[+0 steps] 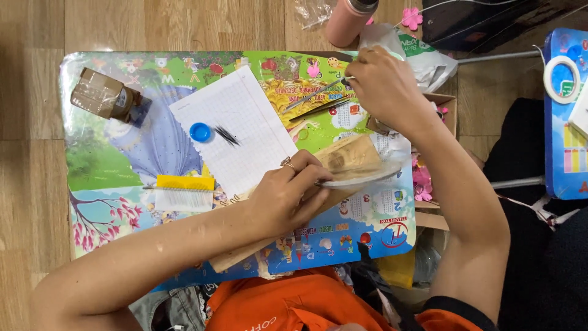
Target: Preparing small strips of tape by peeling them from a roll and sticking them onto a wooden block for later use.
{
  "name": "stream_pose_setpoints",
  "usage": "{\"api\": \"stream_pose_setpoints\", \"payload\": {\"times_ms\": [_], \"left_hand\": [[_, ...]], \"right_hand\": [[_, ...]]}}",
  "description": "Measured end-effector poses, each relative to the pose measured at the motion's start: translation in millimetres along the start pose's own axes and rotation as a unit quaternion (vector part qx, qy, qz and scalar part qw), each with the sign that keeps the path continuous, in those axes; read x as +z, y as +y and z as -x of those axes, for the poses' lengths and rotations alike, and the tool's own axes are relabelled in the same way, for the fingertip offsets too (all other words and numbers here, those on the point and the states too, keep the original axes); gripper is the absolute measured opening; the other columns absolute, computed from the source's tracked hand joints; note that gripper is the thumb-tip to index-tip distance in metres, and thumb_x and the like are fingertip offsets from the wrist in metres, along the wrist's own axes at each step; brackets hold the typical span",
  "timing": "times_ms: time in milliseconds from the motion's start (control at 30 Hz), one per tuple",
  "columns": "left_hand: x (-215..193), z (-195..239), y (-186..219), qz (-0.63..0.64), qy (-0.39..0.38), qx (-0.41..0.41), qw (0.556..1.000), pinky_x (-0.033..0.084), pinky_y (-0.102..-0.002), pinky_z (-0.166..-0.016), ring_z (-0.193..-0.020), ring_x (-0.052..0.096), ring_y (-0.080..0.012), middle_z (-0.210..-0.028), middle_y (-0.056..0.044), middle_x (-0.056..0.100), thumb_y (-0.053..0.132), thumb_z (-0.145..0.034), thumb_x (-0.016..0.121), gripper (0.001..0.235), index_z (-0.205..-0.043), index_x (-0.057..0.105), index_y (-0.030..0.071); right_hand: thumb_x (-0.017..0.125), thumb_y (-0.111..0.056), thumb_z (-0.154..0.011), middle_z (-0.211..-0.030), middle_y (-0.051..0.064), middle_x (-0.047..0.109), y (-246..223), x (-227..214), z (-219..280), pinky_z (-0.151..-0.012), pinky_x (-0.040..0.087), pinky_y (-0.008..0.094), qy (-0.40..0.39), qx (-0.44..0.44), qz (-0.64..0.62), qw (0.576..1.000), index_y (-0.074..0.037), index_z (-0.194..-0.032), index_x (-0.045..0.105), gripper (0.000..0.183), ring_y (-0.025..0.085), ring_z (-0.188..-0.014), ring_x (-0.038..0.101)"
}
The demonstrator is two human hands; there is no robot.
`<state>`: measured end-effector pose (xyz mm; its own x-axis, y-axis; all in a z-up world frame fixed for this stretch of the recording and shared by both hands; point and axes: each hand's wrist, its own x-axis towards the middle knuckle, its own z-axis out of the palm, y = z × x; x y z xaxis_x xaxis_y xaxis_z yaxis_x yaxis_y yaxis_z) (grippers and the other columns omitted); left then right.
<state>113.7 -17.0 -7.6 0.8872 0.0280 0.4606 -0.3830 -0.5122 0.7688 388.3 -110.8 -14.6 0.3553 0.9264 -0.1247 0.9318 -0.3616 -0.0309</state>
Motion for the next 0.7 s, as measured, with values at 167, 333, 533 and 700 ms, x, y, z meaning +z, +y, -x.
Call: {"api": "stream_pose_setpoints", "payload": {"times_ms": [167,333,533,700], "left_hand": [[-3.3,-4.5,3.1,-0.001,0.003,-0.008,1.000,0.052,-0.035,-0.057,-0.073,0.058,-0.0262,-0.105,-0.016,0.052,0.004,-0.101,0.061,0.018,-0.117,0.053,0.000],[-1.1,-8.4,-0.3,0.031,0.008,-0.048,0.998,0.050,-0.035,-0.058,-0.068,0.054,-0.0215,-0.103,-0.012,0.054,0.005,-0.100,0.063,0.014,-0.113,0.059,0.002],[-1.3,-10.2,0.3,0.046,0.023,-0.054,0.997,0.040,-0.031,-0.051,-0.055,0.046,-0.0179,-0.105,-0.014,0.052,0.005,-0.102,0.063,0.010,-0.107,0.054,0.004],[-6.4,-13.6,8.0,0.030,0.012,-0.078,0.996,0.044,-0.033,-0.050,-0.060,0.049,-0.0191,-0.104,-0.013,0.052,0.019,-0.106,0.049,0.020,-0.109,0.056,0.000]], "right_hand": [[0.063,-0.020,-0.111,-0.109,0.010,0.074,6.3,-26.7,56.7,-0.079,0.056,0.037,0.116,-0.021,-0.006,0.993,-0.007,-0.114,0.075,0.017,0.022,-0.100,0.066],[0.079,-0.012,-0.112,-0.098,0.009,0.071,-5.0,-58.5,114.4,-0.075,0.054,0.034,0.241,-0.073,0.036,0.967,-0.004,-0.103,0.077,0.012,0.025,-0.093,0.070],[0.071,-0.009,-0.104,-0.087,0.014,0.078,-37.7,-49.5,175.8,-0.050,0.059,0.027,0.149,-0.015,0.048,0.988,-0.002,-0.098,0.078,0.012,0.022,-0.073,0.075],[0.049,-0.051,-0.101,-0.088,0.005,0.074,-45.4,-7.5,211.7,-0.061,0.061,0.040,-0.204,0.055,0.020,0.977,-0.021,-0.127,0.064,0.043,0.024,-0.079,0.073]]}}
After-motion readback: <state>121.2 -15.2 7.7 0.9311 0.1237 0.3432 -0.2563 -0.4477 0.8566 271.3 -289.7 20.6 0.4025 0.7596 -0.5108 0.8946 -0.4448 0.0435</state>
